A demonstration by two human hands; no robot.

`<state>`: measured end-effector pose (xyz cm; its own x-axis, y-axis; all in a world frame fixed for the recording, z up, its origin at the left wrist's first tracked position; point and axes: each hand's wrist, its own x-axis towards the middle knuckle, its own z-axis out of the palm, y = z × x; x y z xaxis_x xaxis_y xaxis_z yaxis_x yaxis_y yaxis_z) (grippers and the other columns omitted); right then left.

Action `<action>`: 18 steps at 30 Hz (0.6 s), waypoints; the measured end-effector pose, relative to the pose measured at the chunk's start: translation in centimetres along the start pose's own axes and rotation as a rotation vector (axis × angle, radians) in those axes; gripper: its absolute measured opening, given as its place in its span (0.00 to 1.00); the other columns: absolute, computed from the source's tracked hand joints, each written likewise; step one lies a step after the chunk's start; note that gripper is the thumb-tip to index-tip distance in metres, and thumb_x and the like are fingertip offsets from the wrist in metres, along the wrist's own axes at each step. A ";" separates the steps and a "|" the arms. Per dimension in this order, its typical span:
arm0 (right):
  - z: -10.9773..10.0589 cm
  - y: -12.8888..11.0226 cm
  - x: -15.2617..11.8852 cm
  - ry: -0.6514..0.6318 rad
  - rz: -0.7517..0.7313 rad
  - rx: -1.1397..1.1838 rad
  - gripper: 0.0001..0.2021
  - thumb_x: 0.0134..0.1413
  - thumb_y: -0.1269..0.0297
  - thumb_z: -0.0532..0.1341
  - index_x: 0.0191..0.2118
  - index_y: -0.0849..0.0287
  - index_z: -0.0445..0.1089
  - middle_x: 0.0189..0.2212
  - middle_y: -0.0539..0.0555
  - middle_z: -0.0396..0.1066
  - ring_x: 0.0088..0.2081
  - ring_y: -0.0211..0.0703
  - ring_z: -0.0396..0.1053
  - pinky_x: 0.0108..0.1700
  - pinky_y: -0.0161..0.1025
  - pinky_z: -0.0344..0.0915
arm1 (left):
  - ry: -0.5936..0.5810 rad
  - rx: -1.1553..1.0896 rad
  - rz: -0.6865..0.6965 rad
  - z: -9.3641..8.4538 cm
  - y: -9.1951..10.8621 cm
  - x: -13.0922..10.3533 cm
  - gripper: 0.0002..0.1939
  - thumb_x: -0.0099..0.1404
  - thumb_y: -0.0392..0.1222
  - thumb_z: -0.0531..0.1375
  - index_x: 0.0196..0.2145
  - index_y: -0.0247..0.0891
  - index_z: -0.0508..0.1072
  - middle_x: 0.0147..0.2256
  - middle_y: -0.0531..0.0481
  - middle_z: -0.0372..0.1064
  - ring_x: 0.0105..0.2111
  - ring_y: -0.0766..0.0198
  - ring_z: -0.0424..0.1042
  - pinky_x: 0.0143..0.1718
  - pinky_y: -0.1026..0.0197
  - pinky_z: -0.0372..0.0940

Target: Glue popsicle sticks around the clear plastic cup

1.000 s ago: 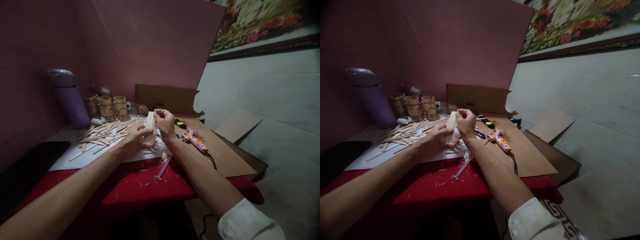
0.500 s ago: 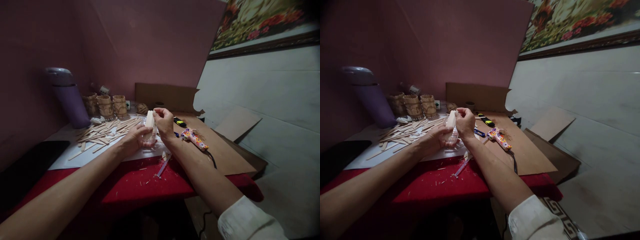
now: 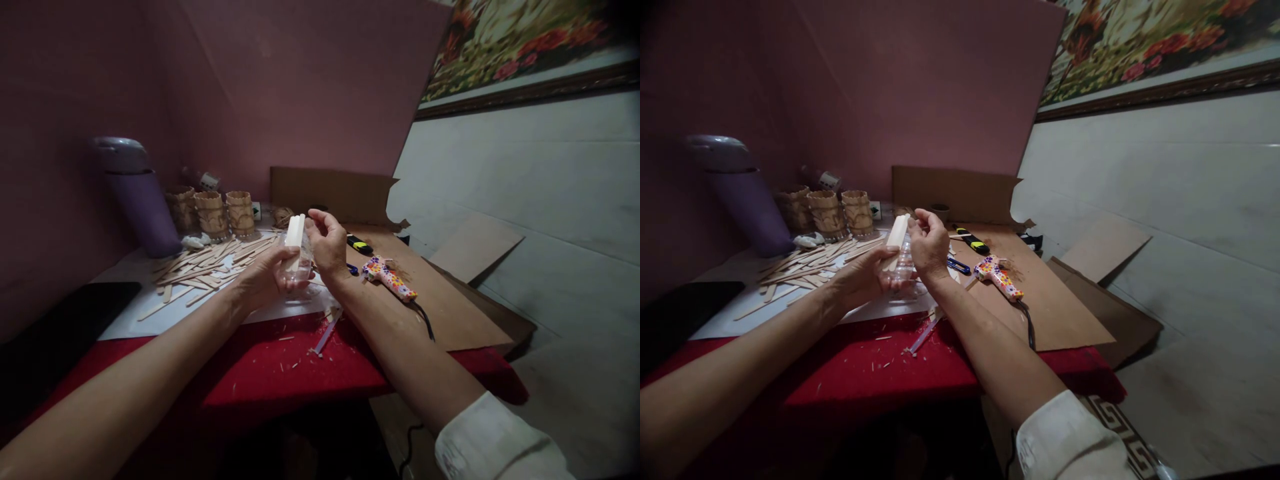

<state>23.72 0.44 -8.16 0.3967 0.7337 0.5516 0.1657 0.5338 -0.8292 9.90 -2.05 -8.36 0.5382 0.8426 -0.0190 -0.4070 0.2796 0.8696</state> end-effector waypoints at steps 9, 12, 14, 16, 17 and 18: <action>-0.1 -1.1 -2.7 -0.066 -0.328 -0.151 0.14 0.66 0.54 0.58 0.38 0.53 0.80 0.43 0.57 0.70 0.48 0.49 0.68 0.54 0.49 0.65 | 0.140 -0.057 0.182 -0.5 1.1 0.0 0.10 0.58 0.35 0.65 0.38 0.33 0.74 0.35 0.47 0.74 0.30 0.63 0.75 0.30 0.60 0.75; -0.1 -0.8 -3.0 -0.091 -0.404 -0.206 0.17 0.67 0.51 0.58 0.37 0.53 0.81 0.42 0.57 0.71 0.48 0.50 0.68 0.54 0.52 0.66 | 0.151 -0.060 0.246 -0.6 1.1 0.1 0.13 0.53 0.36 0.69 0.37 0.33 0.73 0.36 0.48 0.73 0.31 0.63 0.75 0.32 0.59 0.75; -0.1 -0.5 -3.0 -0.100 -0.463 -0.222 0.18 0.67 0.49 0.58 0.37 0.53 0.82 0.42 0.57 0.71 0.47 0.50 0.69 0.53 0.53 0.66 | 0.157 -0.065 0.286 -0.6 1.0 0.1 0.17 0.50 0.37 0.72 0.36 0.34 0.72 0.36 0.50 0.72 0.32 0.63 0.74 0.32 0.58 0.75; -0.1 -0.3 -3.0 -0.099 -0.490 -0.226 0.19 0.68 0.48 0.57 0.36 0.52 0.82 0.42 0.56 0.72 0.47 0.49 0.69 0.52 0.53 0.66 | 0.157 -0.064 0.313 -0.6 1.0 0.0 0.19 0.48 0.37 0.73 0.35 0.35 0.70 0.36 0.51 0.72 0.32 0.63 0.74 0.32 0.58 0.75; -0.1 -0.2 -3.1 -0.096 -0.494 -0.224 0.20 0.68 0.48 0.57 0.36 0.52 0.82 0.42 0.56 0.72 0.47 0.49 0.69 0.52 0.52 0.67 | 0.151 -0.056 0.319 -0.7 0.9 0.0 0.20 0.48 0.37 0.74 0.36 0.36 0.70 0.37 0.51 0.73 0.33 0.63 0.74 0.32 0.58 0.75; 0.0 -0.2 -3.1 -0.093 -0.492 -0.221 0.20 0.69 0.47 0.56 0.36 0.51 0.82 0.42 0.56 0.72 0.47 0.49 0.70 0.52 0.52 0.67 | 0.145 -0.045 0.322 -0.7 0.9 0.0 0.21 0.49 0.38 0.74 0.37 0.36 0.70 0.38 0.51 0.73 0.33 0.63 0.75 0.32 0.58 0.75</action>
<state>22.49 -1.96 -9.72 0.1446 0.4593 0.8764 0.5009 0.7299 -0.4652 9.03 -1.45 -7.93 0.2683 0.9464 0.1799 -0.5725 0.0064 0.8199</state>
